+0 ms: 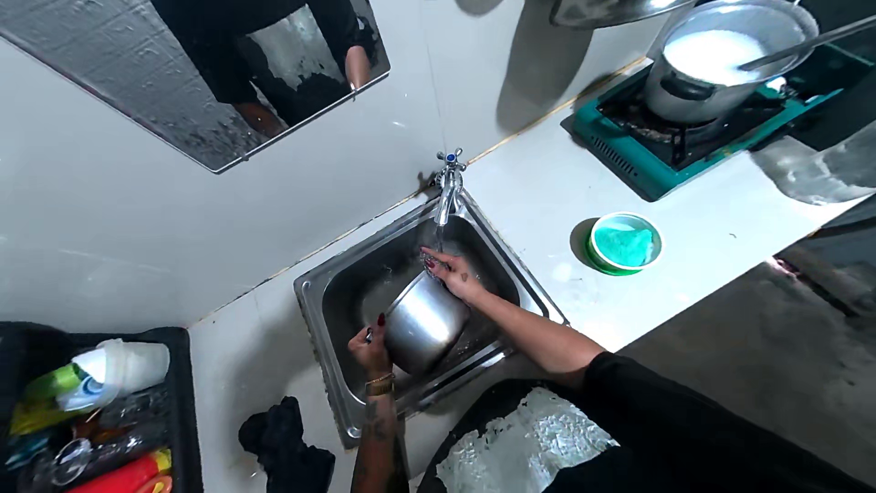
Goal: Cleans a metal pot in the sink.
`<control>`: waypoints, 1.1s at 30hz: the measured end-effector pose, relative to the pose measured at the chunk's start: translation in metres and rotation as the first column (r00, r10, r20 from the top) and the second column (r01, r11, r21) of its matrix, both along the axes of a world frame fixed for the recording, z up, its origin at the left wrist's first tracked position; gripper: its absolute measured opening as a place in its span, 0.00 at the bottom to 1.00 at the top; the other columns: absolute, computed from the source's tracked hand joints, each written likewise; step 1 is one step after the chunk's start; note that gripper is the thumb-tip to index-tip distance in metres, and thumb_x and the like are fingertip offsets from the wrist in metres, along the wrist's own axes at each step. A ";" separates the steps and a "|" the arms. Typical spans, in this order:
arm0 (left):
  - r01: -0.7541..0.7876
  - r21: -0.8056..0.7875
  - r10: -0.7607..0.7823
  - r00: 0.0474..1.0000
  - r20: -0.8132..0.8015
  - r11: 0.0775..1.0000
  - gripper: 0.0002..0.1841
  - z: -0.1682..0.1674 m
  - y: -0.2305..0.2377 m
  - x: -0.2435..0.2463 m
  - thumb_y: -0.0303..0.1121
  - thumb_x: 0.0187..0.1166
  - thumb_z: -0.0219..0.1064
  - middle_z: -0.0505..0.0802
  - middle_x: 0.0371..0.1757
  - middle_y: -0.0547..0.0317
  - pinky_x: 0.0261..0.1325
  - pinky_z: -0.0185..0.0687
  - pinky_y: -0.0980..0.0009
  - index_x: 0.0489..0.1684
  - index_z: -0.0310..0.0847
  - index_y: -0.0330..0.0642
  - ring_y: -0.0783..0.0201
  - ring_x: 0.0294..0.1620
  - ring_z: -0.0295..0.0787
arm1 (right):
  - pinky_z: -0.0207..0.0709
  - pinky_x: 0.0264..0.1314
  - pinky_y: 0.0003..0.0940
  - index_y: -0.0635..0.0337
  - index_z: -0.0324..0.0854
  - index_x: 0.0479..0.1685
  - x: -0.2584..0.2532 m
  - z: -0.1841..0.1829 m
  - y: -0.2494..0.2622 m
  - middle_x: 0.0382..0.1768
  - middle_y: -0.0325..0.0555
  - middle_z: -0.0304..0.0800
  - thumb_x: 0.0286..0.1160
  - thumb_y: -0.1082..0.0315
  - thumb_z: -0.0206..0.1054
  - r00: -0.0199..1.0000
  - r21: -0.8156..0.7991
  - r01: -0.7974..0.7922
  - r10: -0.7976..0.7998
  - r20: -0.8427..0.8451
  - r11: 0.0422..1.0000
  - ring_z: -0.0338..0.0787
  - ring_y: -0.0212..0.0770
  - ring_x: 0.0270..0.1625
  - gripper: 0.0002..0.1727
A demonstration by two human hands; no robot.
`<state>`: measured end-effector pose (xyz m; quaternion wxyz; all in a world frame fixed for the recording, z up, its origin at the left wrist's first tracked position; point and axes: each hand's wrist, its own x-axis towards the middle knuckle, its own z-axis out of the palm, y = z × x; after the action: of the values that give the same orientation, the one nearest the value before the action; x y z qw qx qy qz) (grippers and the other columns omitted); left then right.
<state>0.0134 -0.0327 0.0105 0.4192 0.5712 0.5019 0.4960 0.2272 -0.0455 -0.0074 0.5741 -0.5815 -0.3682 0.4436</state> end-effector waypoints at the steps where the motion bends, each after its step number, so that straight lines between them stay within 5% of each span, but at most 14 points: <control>1: 0.026 0.035 -0.027 0.999 0.021 0.999 0.16 0.002 0.002 -0.004 0.31 0.69 0.64 0.79 0.11 0.84 0.23 0.75 0.85 0.07 0.73 0.51 0.90 0.16 0.75 | 0.67 0.83 0.47 0.63 0.74 0.81 -0.002 0.004 -0.003 0.77 0.56 0.80 0.88 0.69 0.58 0.999 0.015 -0.003 0.002 0.052 1.000 0.79 0.48 0.79 0.24; 3: 0.072 0.113 -0.075 0.997 0.024 0.991 0.17 0.008 0.005 -0.008 0.31 0.69 0.66 0.79 0.12 0.86 0.24 0.73 0.87 0.07 0.73 0.54 0.91 0.17 0.75 | 0.64 0.85 0.45 0.60 0.70 0.84 0.001 -0.002 -0.007 0.84 0.52 0.73 0.89 0.69 0.56 0.999 0.033 -0.020 0.019 0.038 0.999 0.75 0.46 0.83 0.25; 6: 0.020 0.066 -0.027 0.994 0.104 0.998 0.15 0.030 0.002 -0.007 0.26 0.74 0.57 0.84 0.16 0.87 0.29 0.79 0.87 0.14 0.77 0.51 0.90 0.21 0.80 | 0.69 0.80 0.40 0.59 0.66 0.86 0.000 -0.026 -0.014 0.84 0.51 0.71 0.94 0.69 0.44 0.945 -0.105 -0.007 -0.028 -0.326 0.994 0.75 0.41 0.80 0.25; 10: -0.146 -0.103 0.161 0.974 0.158 0.984 0.13 0.039 0.000 0.003 0.27 0.89 0.45 0.80 0.19 0.84 0.32 0.81 0.88 0.33 0.71 0.41 0.91 0.22 0.80 | 0.81 0.51 0.33 0.54 0.68 0.77 -0.025 0.003 -0.031 0.53 0.47 0.84 0.96 0.53 0.36 0.581 -0.370 0.029 -0.317 -0.749 0.928 0.85 0.35 0.49 0.25; 12: -0.142 -0.159 0.166 0.975 0.150 0.977 0.11 0.031 0.003 0.003 0.28 0.90 0.42 0.79 0.23 0.79 0.35 0.81 0.88 0.43 0.68 0.32 0.91 0.25 0.79 | 0.83 0.52 0.35 0.52 0.67 0.80 -0.017 -0.002 -0.023 0.54 0.47 0.86 0.96 0.51 0.37 0.599 -0.316 -0.008 -0.248 -0.761 0.949 0.88 0.36 0.50 0.26; 14: -0.059 -0.102 0.074 0.986 0.147 0.993 0.15 0.014 0.010 -0.001 0.29 0.91 0.41 0.83 0.34 0.71 0.46 0.80 0.88 0.54 0.67 0.23 0.90 0.36 0.81 | 0.82 0.57 0.38 0.53 0.65 0.83 -0.008 -0.011 -0.018 0.60 0.49 0.85 0.96 0.53 0.39 0.653 -0.283 0.003 -0.216 -0.726 0.959 0.87 0.38 0.55 0.26; 17: 0.181 0.233 -0.171 0.983 -0.062 0.956 0.30 -0.009 0.033 -0.007 0.38 0.86 0.47 0.81 0.60 0.41 0.70 0.69 0.84 0.64 0.61 0.07 0.78 0.63 0.76 | 0.83 0.58 0.40 0.57 0.65 0.83 0.000 -0.023 -0.013 0.60 0.51 0.85 0.96 0.58 0.41 0.706 -0.224 0.116 -0.239 -0.667 0.968 0.87 0.40 0.56 0.24; 19: 0.216 0.371 -0.099 0.946 -0.310 0.903 0.36 -0.001 0.038 -0.003 0.51 0.83 0.55 0.90 0.52 0.33 0.68 0.77 0.72 0.50 0.78 0.10 0.65 0.58 0.86 | 0.83 0.58 0.41 0.58 0.68 0.81 0.001 -0.032 -0.009 0.59 0.51 0.85 0.94 0.62 0.45 0.761 -0.170 0.177 -0.245 -0.601 0.969 0.87 0.40 0.54 0.23; 20: 0.216 0.418 -0.023 0.908 -0.419 0.882 0.33 0.004 0.040 0.002 0.51 0.80 0.59 0.92 0.36 0.37 0.54 0.82 0.67 0.33 0.84 0.16 0.61 0.43 0.89 | 0.82 0.60 0.42 0.57 0.70 0.82 0.001 -0.037 -0.007 0.63 0.52 0.84 0.93 0.64 0.48 0.795 -0.153 0.195 -0.247 -0.554 0.969 0.86 0.40 0.57 0.23; 22: 0.239 0.383 0.004 0.843 -0.537 0.892 0.29 0.002 0.042 0.011 0.48 0.78 0.65 0.80 0.13 0.56 0.27 0.72 0.73 0.10 0.75 0.29 0.72 0.18 0.76 | 0.79 0.64 0.45 0.57 0.72 0.81 0.002 -0.044 -0.003 0.70 0.55 0.82 0.90 0.67 0.53 0.853 -0.141 0.230 -0.269 -0.448 0.963 0.85 0.43 0.62 0.23; 26: 0.113 0.145 0.010 0.753 -0.658 0.983 0.25 -0.016 0.023 0.034 0.41 0.80 0.68 0.86 0.18 0.44 0.37 0.79 0.51 0.17 0.83 0.25 0.53 0.22 0.84 | 0.66 0.84 0.51 0.65 0.71 0.82 -0.009 -0.024 -0.006 0.78 0.62 0.77 0.86 0.66 0.63 0.981 -0.135 0.194 -0.190 0.042 0.972 0.77 0.54 0.81 0.27; 29: 0.015 0.011 -0.002 0.655 -0.755 1.000 0.26 -0.019 0.006 0.057 0.37 0.90 0.52 0.93 0.35 0.29 0.55 0.80 0.36 0.34 0.89 0.20 0.33 0.44 0.93 | 0.53 0.87 0.67 0.59 0.81 0.76 -0.050 0.000 -0.023 0.81 0.50 0.78 0.84 0.63 0.62 0.893 -0.075 -0.010 0.043 0.448 0.997 0.65 0.60 0.89 0.23; 31: -0.075 -0.006 0.045 0.655 -0.754 0.997 0.29 -0.020 0.004 0.061 0.38 0.93 0.48 0.93 0.36 0.28 0.56 0.80 0.37 0.33 0.88 0.20 0.32 0.47 0.93 | 0.55 0.84 0.69 0.54 0.85 0.73 -0.056 -0.008 -0.027 0.79 0.45 0.81 0.82 0.63 0.63 0.855 -0.011 0.017 -0.009 0.519 1.000 0.65 0.61 0.89 0.22; 33: -0.141 0.026 0.114 0.664 -0.739 0.990 0.31 -0.014 0.004 0.061 0.39 0.93 0.48 0.91 0.31 0.28 0.52 0.80 0.39 0.26 0.86 0.20 0.34 0.43 0.92 | 0.63 0.86 0.58 0.61 0.86 0.69 -0.033 -0.024 -0.018 0.74 0.53 0.85 0.80 0.65 0.67 0.894 0.009 0.156 -0.145 0.424 0.988 0.75 0.57 0.84 0.20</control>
<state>0.0740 -0.0291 -0.0030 0.1545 0.6791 0.6754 0.2424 0.1942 -0.0636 -0.0311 0.5058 -0.6977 -0.4321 0.2657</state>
